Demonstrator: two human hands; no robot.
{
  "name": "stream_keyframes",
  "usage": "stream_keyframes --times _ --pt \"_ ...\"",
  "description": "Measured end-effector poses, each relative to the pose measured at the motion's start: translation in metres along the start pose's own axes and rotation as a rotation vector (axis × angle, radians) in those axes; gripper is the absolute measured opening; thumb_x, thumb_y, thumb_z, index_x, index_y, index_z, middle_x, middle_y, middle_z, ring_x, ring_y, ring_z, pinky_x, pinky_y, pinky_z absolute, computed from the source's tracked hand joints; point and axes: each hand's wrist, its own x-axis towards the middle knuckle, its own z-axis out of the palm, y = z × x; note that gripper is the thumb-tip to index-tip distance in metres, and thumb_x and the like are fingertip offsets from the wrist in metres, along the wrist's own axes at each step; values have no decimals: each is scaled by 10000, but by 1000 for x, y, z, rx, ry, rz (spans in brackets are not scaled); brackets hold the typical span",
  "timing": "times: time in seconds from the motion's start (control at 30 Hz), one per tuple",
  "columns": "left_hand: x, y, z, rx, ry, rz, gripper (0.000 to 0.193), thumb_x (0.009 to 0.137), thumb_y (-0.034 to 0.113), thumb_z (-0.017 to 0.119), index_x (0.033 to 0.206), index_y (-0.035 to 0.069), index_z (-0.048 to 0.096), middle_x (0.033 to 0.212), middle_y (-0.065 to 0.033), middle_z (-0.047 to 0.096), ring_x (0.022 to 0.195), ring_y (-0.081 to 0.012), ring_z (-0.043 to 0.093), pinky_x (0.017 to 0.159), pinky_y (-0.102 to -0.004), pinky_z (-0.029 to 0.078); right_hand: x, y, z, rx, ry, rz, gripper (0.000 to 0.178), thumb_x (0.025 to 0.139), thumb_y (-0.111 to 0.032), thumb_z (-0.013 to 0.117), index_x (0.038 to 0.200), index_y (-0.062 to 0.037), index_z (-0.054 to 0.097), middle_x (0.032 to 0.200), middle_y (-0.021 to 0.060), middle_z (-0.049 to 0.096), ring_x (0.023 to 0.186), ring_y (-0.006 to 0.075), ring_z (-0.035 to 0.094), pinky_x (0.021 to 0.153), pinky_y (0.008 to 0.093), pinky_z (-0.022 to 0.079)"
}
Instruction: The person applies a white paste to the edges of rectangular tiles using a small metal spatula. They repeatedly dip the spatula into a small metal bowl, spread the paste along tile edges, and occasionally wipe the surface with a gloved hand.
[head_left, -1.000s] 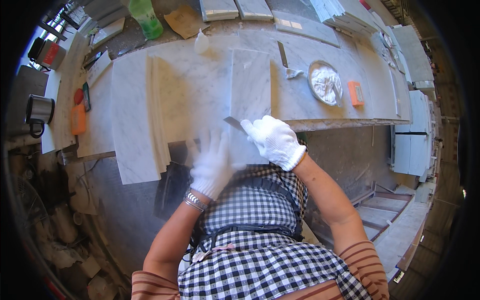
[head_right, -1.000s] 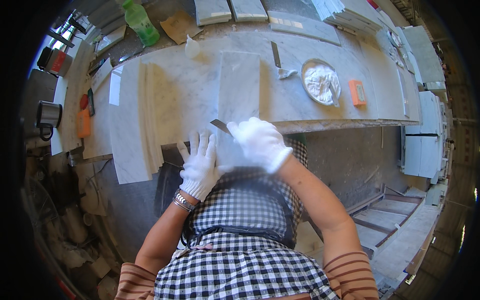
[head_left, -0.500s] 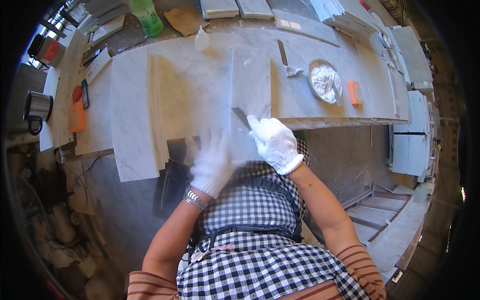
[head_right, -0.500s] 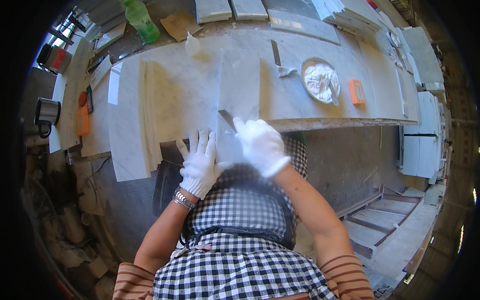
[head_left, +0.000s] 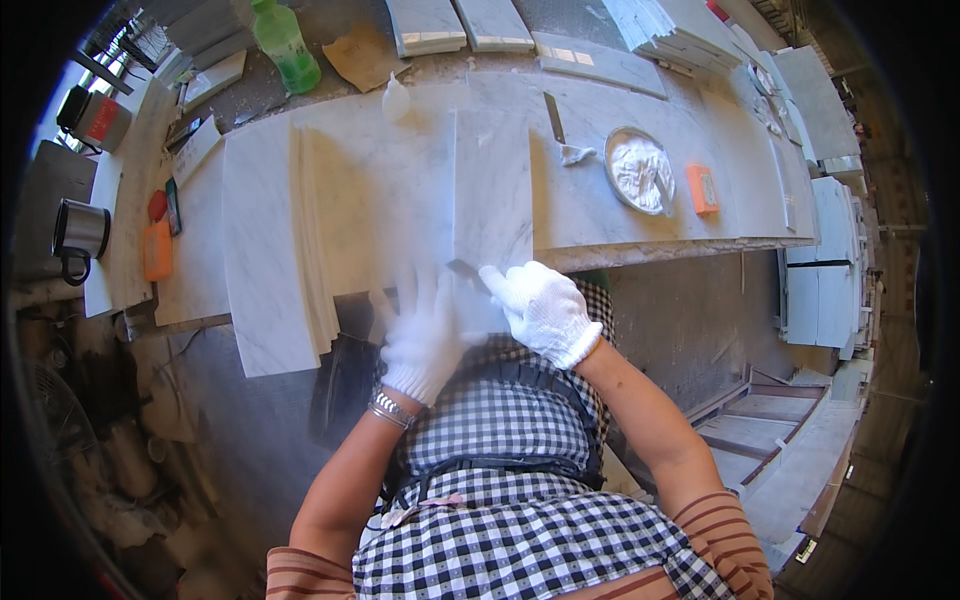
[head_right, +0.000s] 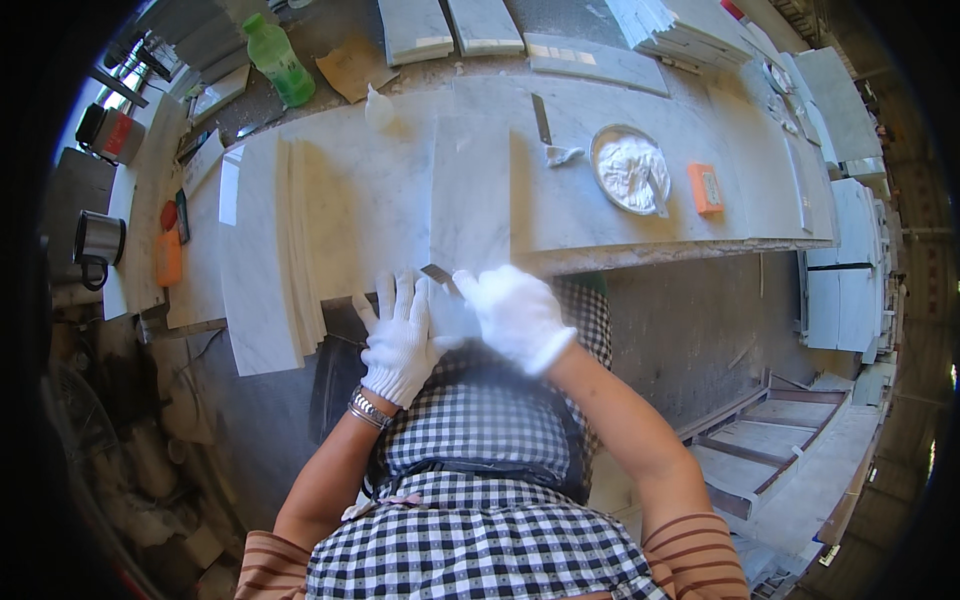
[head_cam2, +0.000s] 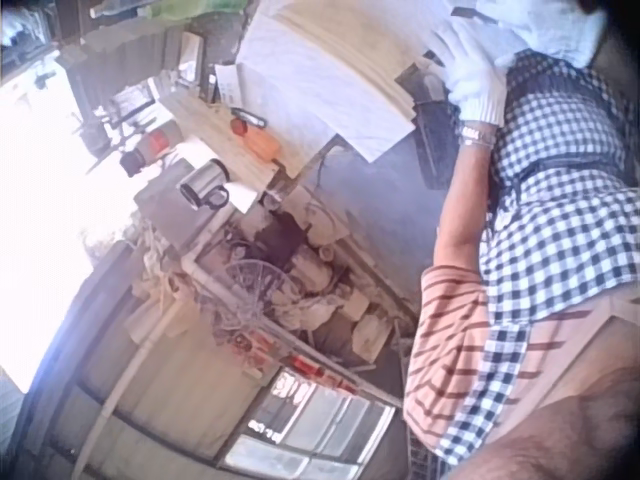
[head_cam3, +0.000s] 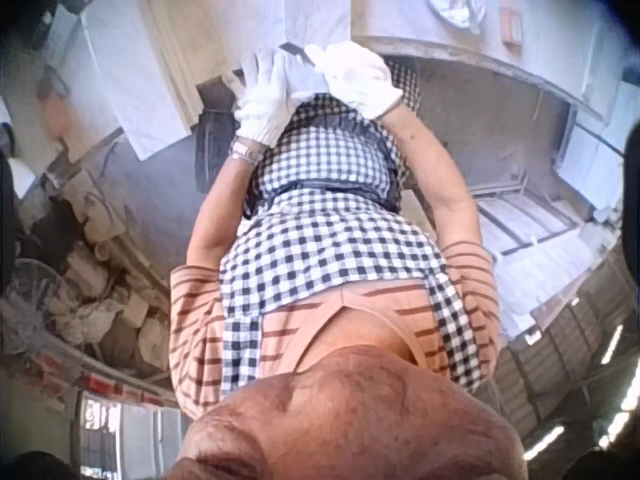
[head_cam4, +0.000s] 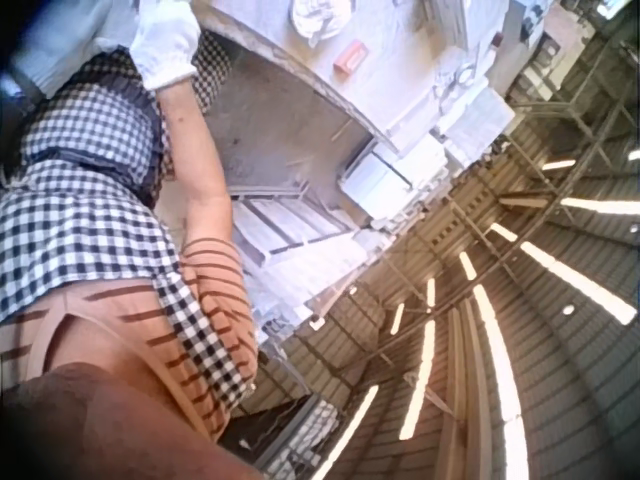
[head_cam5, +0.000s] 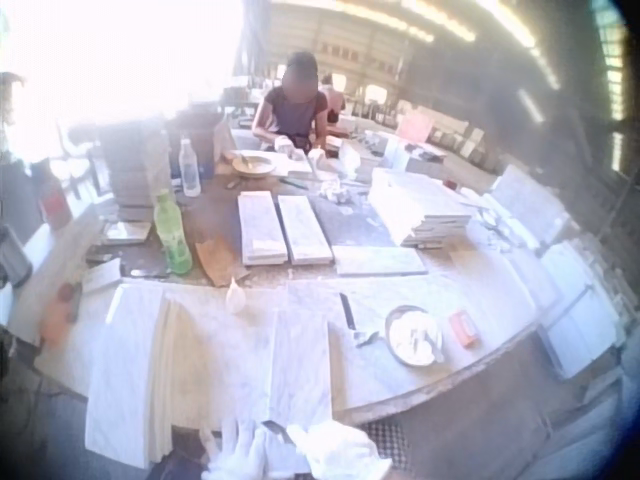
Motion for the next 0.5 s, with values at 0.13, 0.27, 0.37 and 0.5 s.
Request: stream_keyframes --times 0.13,0.27,0.37,0.5 --pt "-3 -2 4 7 -21 -5 1024 763 570 845 1544 46 439 1568 -231 455 1538 -433 309 1201 -776 61 9 0 -8 50 336 1 401 865 -98 642 1263 -93 696 815 114 687 755 317 660 678 450 552" --pt "-4 -2 7 17 14 3 1010 764 565 847 1537 50 451 1565 -214 458 1525 -436 324 1202 -771 60 4 -3 -9 -12 -10 -57 365 897 -117 655 1257 -80 704 842 115 688 780 315 662 692 445 554" --pt "-2 -2 5 -10 -29 0 995 776 565 836 1525 32 457 1591 -222 433 1538 -450 296 1203 -763 65 -4 3 -6 2 203 -27 336 927 -139 680 1254 -67 708 846 126 689 788 313 659 703 444 550" --pt "-2 -1 -8 -128 -9 -34 973 754 550 865 1500 56 483 1561 -213 468 1533 -434 319 1198 -771 77 -12 22 -3 263 447 144 393 923 -87 742 1304 -4 703 889 166 692 811 311 685 732 399 545"
